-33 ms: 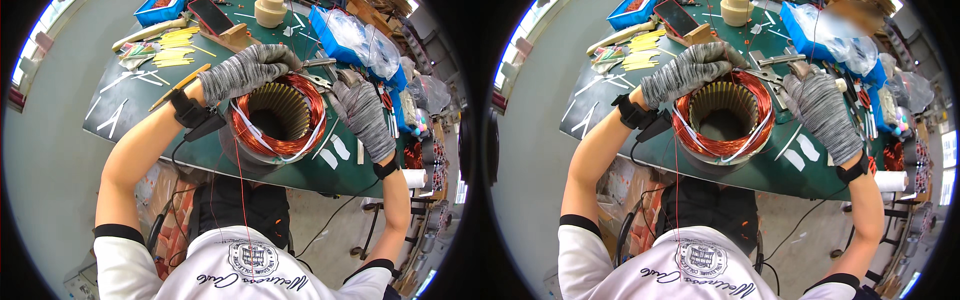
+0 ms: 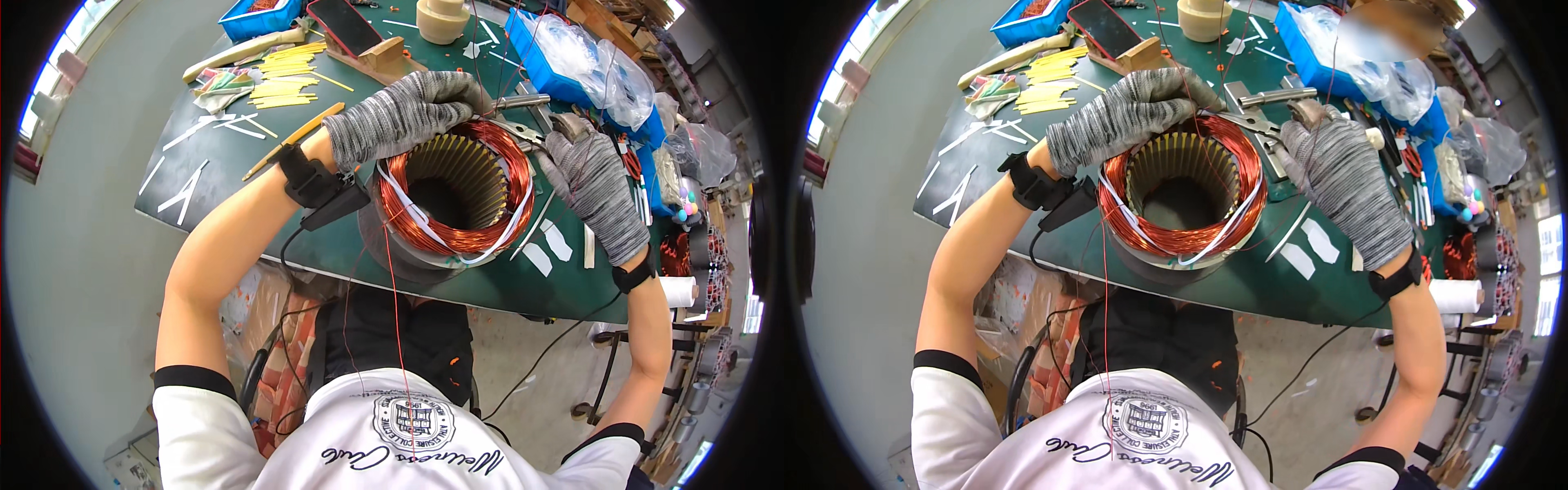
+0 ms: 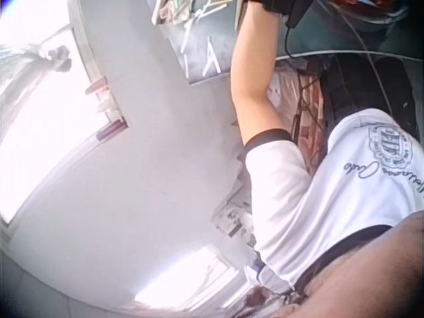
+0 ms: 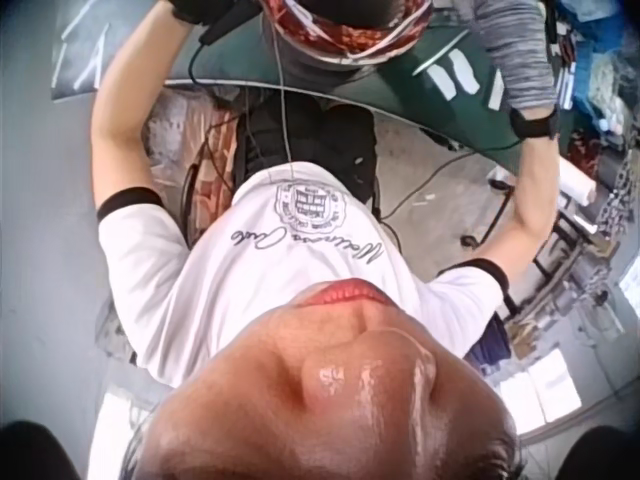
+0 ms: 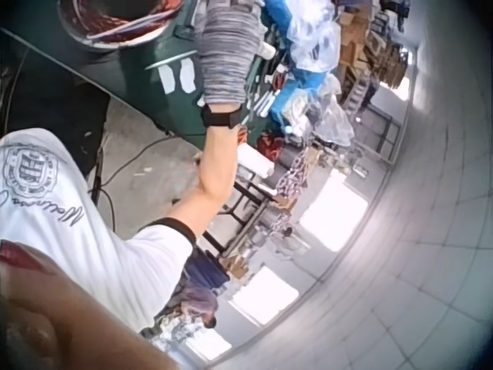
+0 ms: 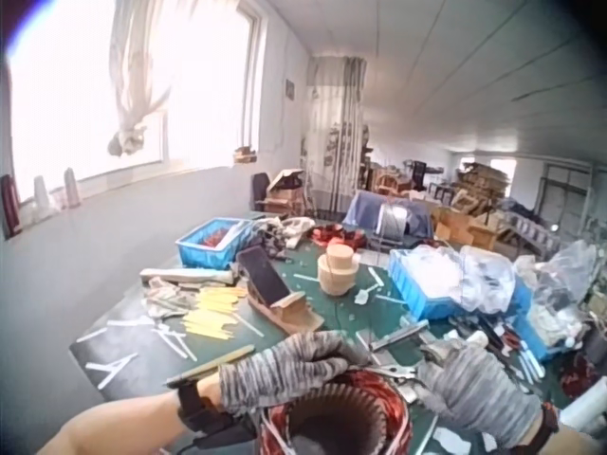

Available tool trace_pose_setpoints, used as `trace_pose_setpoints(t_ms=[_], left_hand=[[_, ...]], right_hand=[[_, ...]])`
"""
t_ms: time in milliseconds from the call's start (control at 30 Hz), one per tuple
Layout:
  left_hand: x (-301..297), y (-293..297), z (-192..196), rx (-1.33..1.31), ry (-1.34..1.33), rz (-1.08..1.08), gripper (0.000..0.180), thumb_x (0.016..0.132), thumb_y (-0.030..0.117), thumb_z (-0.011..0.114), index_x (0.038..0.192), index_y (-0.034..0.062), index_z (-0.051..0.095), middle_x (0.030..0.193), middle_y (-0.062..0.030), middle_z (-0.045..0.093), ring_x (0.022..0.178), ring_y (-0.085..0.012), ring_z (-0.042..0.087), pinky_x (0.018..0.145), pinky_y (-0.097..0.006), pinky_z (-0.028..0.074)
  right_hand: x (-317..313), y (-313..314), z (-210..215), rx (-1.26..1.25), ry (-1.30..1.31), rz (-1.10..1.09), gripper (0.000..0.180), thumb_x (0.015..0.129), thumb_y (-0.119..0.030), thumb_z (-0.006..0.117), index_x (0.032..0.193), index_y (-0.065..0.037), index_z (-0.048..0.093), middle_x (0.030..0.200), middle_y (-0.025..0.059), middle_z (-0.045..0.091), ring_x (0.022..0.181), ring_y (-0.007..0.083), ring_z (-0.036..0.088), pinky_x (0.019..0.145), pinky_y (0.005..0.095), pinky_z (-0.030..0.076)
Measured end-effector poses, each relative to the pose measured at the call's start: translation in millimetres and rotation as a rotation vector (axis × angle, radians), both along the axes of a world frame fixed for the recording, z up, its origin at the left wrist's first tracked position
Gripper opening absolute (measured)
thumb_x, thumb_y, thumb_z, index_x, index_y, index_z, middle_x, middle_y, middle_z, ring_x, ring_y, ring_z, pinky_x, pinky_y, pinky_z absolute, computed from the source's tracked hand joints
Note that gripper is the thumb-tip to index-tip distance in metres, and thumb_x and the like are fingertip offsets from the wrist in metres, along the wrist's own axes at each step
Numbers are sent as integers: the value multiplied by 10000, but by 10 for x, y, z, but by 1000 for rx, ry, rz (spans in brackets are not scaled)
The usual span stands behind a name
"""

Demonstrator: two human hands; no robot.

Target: Assembling a motor stator by inserting wires and components into the metal casing.

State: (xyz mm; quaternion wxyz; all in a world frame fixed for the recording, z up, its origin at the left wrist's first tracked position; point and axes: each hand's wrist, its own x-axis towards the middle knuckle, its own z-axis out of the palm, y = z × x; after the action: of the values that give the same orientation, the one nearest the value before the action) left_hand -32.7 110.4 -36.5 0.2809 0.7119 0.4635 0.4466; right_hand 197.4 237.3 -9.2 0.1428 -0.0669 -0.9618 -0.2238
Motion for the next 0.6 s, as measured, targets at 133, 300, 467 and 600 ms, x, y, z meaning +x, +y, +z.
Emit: trace_pose_setpoints(t_ms=[133, 300, 467, 600], left_hand=[[-9, 11, -24, 41, 32, 16, 190, 884, 153, 495, 1016, 25, 543, 951, -68, 570, 925, -142, 525, 849, -268, 416], [-60, 144, -80, -3, -23, -69, 217, 887, 186, 501, 1025, 22, 542, 967, -63, 580, 938, -141, 530, 853, -275, 421], [-78, 100, -146, -59, -69, -40, 225, 899, 177, 488, 1055, 29, 553, 1012, -50, 582, 976, -117, 519, 894, -254, 402], [94, -32, -112, -85, -200, 114, 215, 907, 113, 451, 1083, 25, 538, 1050, -32, 560, 992, -95, 500, 886, -232, 400]], right_hand=[[-7, 62, 16, -238, -77, 41, 237, 826, -228, 525, 931, -19, 561, 759, 159, 570, 718, 316, 564, 656, 382, 458], [-16, 128, 45, -644, -131, 92, 215, 844, -191, 515, 912, 11, 536, 829, 180, 566, 795, 339, 560, 713, 376, 460], [172, 82, -391, -780, 156, 69, 258, 836, -192, 545, 1012, -4, 546, 1003, 173, 564, 957, 322, 526, 849, 374, 413], [583, 421, -824, -680, 224, -176, 262, 828, -196, 554, 1021, -19, 547, 969, 168, 579, 982, 318, 517, 872, 390, 396]])
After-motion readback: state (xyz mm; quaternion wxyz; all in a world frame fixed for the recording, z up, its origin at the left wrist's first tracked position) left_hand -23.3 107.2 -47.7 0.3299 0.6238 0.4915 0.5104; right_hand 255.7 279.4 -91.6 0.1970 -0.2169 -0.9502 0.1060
